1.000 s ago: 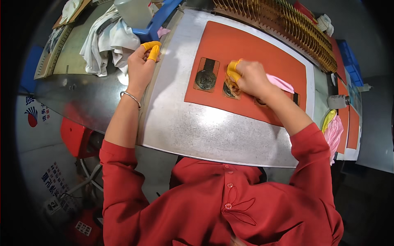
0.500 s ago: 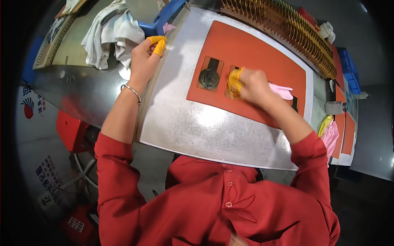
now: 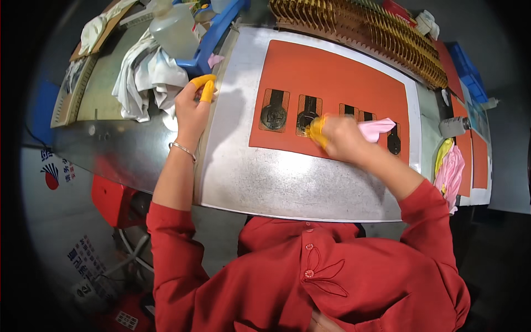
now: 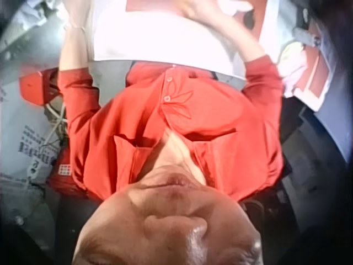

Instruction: The person cleans four rectangular printing plates arranged on a red mat. They use a squeeze bottle to apply a liquid to the plates and then wipe them with a yellow cloth. The person repeats this process for each plate, ensuring the surface is clean.

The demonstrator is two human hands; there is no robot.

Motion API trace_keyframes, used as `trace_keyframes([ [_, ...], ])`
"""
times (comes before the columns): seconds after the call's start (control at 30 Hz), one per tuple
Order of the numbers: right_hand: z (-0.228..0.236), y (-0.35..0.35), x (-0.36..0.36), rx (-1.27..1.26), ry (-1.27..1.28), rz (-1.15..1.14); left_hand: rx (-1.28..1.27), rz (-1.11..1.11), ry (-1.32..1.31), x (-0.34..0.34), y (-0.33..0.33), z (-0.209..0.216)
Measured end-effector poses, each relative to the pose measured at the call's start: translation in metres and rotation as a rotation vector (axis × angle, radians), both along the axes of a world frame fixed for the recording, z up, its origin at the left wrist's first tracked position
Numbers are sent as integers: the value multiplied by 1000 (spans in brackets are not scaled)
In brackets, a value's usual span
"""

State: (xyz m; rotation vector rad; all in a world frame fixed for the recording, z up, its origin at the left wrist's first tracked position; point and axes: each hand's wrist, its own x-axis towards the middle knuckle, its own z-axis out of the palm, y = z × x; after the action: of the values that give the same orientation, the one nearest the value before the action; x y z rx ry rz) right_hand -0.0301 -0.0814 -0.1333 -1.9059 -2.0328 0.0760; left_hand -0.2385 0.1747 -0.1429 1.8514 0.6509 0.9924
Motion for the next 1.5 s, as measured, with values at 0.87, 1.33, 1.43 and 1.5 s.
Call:
trace_keyframes([
  [0.87, 144, 246, -23, 222, 2096, 144, 152, 274, 36, 23, 75, 75],
  [1.33, 133, 297, -14, 165, 2132, 294, 98, 294, -6, 26, 81, 68],
  [1.43, 136, 296, -17, 172, 2120, 256, 106, 297, -24, 26, 83, 66],
  [1.5, 139, 295, -19, 186, 2099, 188, 97, 281, -40, 26, 82, 67],
])
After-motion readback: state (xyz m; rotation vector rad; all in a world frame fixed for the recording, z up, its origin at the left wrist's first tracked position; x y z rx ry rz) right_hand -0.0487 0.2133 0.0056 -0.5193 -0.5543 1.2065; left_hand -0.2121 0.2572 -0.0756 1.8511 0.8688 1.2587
